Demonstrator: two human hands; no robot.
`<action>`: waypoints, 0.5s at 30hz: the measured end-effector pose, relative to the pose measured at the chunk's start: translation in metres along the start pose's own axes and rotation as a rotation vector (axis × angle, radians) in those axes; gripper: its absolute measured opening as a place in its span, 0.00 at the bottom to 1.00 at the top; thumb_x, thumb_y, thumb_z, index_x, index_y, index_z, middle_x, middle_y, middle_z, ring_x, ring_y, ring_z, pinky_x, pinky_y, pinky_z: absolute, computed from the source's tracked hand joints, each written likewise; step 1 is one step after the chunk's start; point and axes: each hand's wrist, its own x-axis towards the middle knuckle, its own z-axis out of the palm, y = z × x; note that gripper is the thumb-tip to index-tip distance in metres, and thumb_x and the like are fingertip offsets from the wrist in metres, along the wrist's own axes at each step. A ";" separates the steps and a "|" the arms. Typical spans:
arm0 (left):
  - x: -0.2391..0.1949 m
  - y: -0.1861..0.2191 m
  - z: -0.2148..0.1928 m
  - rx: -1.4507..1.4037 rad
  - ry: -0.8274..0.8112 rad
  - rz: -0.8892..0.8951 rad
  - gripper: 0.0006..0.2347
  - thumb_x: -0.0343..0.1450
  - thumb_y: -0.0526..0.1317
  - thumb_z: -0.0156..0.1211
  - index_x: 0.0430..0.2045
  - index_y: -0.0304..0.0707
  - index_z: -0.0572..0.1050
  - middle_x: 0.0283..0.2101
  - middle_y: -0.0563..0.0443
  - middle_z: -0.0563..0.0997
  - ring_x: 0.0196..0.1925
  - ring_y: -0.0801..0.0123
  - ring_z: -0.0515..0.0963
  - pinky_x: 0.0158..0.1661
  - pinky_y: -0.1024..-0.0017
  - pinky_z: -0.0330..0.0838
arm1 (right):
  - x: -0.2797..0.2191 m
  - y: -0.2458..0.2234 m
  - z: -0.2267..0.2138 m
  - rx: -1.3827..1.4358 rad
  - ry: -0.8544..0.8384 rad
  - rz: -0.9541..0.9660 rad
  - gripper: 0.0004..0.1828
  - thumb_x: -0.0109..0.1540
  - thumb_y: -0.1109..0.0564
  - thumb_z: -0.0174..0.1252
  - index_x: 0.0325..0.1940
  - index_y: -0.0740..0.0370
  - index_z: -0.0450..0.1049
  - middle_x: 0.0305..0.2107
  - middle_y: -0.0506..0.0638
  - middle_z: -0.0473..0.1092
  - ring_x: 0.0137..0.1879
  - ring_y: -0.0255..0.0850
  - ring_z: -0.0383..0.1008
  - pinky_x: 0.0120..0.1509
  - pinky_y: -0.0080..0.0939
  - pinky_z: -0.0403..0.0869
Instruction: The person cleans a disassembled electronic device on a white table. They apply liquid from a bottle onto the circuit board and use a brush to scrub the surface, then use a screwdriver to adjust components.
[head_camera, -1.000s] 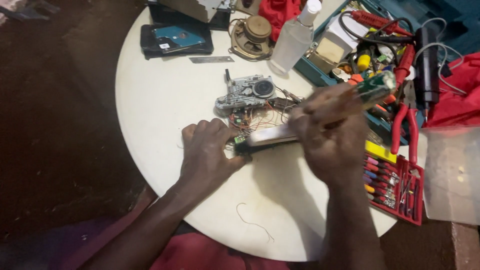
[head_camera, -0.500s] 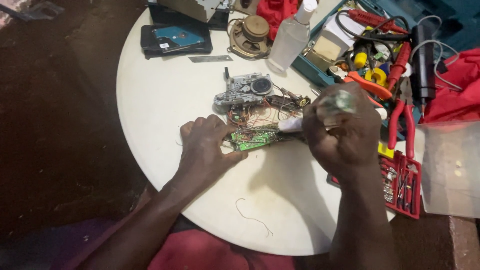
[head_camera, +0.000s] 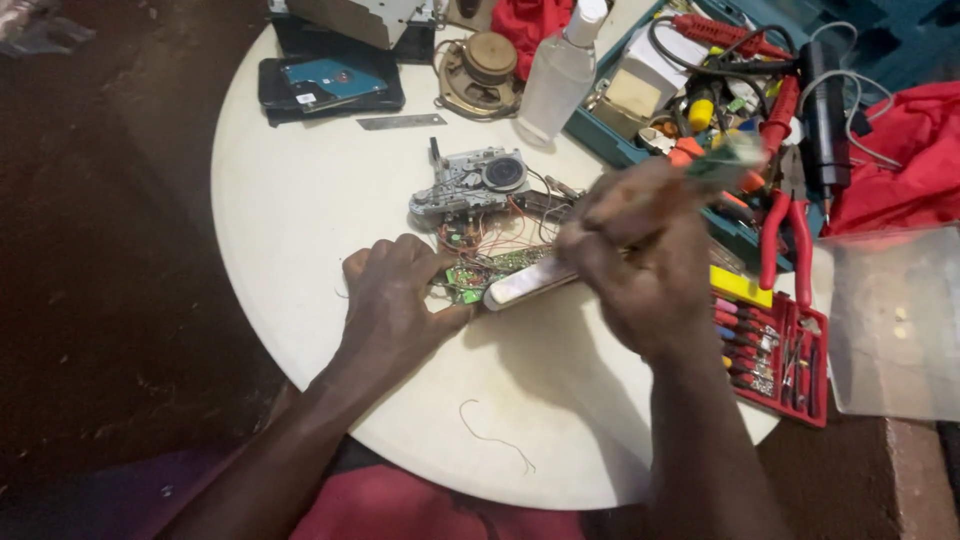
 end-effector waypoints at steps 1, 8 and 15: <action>0.001 0.001 0.000 -0.002 -0.001 0.001 0.21 0.59 0.49 0.77 0.46 0.46 0.85 0.39 0.55 0.75 0.44 0.57 0.72 0.51 0.52 0.57 | -0.001 0.004 -0.009 -0.002 0.001 0.002 0.12 0.66 0.69 0.52 0.43 0.54 0.58 0.33 0.49 0.64 0.35 0.40 0.70 0.39 0.38 0.78; 0.000 0.001 -0.002 -0.020 0.006 0.009 0.21 0.61 0.51 0.78 0.46 0.49 0.83 0.37 0.57 0.72 0.42 0.60 0.70 0.51 0.56 0.55 | -0.003 0.001 -0.064 -0.286 0.227 -0.086 0.14 0.71 0.73 0.52 0.45 0.57 0.59 0.39 0.52 0.61 0.39 0.42 0.67 0.44 0.41 0.76; 0.002 0.002 -0.001 -0.002 -0.046 -0.043 0.22 0.60 0.51 0.79 0.48 0.55 0.83 0.39 0.58 0.73 0.45 0.59 0.71 0.53 0.55 0.55 | -0.013 0.013 -0.084 -0.424 0.510 -0.042 0.13 0.70 0.75 0.59 0.48 0.61 0.67 0.38 0.53 0.69 0.41 0.40 0.72 0.45 0.42 0.77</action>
